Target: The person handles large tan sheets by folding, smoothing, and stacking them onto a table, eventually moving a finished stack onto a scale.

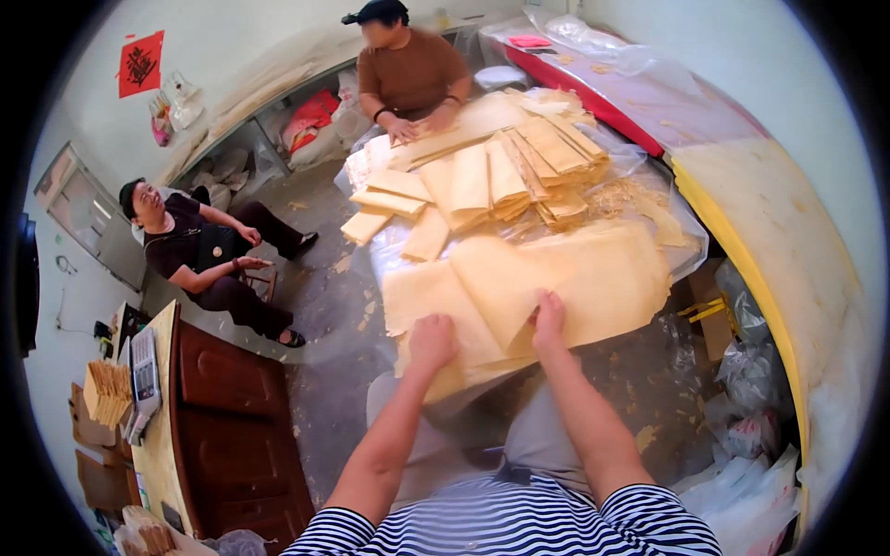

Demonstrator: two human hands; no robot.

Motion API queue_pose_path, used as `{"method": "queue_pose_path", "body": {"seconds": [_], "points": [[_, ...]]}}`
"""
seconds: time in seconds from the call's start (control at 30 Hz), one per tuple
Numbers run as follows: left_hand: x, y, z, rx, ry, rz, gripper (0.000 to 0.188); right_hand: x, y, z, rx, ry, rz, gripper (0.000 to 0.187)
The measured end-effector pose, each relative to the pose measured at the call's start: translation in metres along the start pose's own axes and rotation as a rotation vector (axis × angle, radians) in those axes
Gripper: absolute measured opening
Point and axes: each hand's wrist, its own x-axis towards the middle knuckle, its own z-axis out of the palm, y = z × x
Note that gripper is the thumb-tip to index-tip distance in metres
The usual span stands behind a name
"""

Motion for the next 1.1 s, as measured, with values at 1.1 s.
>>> {"method": "queue_pose_path", "body": {"seconds": [1.1], "points": [[0.023, 0.051, 0.007, 0.107, -0.083, 0.074, 0.055, 0.056, -0.349, 0.036, -0.564, -0.035, -0.759, 0.036]]}}
